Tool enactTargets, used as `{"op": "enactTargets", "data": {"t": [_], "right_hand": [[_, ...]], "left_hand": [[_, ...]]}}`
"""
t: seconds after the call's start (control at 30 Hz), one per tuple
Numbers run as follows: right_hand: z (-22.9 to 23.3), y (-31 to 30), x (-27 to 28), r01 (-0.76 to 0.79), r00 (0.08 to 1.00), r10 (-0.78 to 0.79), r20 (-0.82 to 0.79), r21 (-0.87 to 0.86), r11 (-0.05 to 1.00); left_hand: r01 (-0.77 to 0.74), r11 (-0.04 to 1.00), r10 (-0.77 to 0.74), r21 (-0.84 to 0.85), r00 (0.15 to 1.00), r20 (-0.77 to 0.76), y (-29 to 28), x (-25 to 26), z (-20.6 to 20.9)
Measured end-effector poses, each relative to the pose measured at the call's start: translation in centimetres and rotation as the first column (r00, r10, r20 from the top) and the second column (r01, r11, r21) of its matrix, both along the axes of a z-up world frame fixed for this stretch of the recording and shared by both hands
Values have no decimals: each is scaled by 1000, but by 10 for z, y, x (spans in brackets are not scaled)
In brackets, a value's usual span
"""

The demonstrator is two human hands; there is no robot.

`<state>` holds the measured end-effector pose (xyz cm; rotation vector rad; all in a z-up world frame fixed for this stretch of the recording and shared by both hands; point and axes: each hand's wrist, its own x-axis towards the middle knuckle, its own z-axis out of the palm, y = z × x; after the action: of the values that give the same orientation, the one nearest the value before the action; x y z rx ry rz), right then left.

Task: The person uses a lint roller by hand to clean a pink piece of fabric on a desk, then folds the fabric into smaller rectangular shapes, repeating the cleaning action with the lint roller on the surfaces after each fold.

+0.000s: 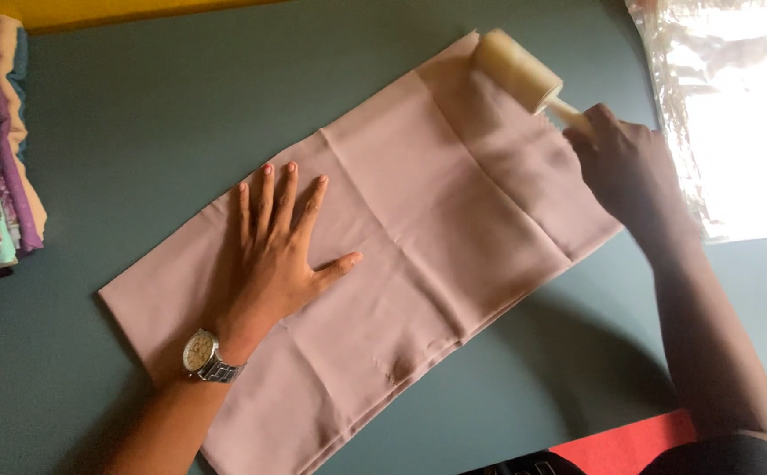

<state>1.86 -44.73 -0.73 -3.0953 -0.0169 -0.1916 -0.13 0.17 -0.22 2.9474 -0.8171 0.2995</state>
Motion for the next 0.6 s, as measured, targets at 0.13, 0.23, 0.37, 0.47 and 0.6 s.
{"op": "enactTargets", "data": {"t": [0.13,0.23,0.37,0.47,0.6], "right_hand": [[21,16,7,-307,918,332,-220,140,941],[7,16,14,-244,907,295,-299,197,950],[1,13,23,-247,969,248,16,-46,968],[33,48,19,-286,921,302,-245,99,953],[14,49,22,-180,973,195,-120,123,976]], "left_hand": [[24,997,-33,79,993,116,-1,0,12],[24,998,-30,56,994,106,0,-1,8],[2,1000,-3,18,999,49,0,0,2],[2,1000,-2,2,999,35,0,-1,2],[5,999,-3,-42,999,52,-1,0,-1]]}}
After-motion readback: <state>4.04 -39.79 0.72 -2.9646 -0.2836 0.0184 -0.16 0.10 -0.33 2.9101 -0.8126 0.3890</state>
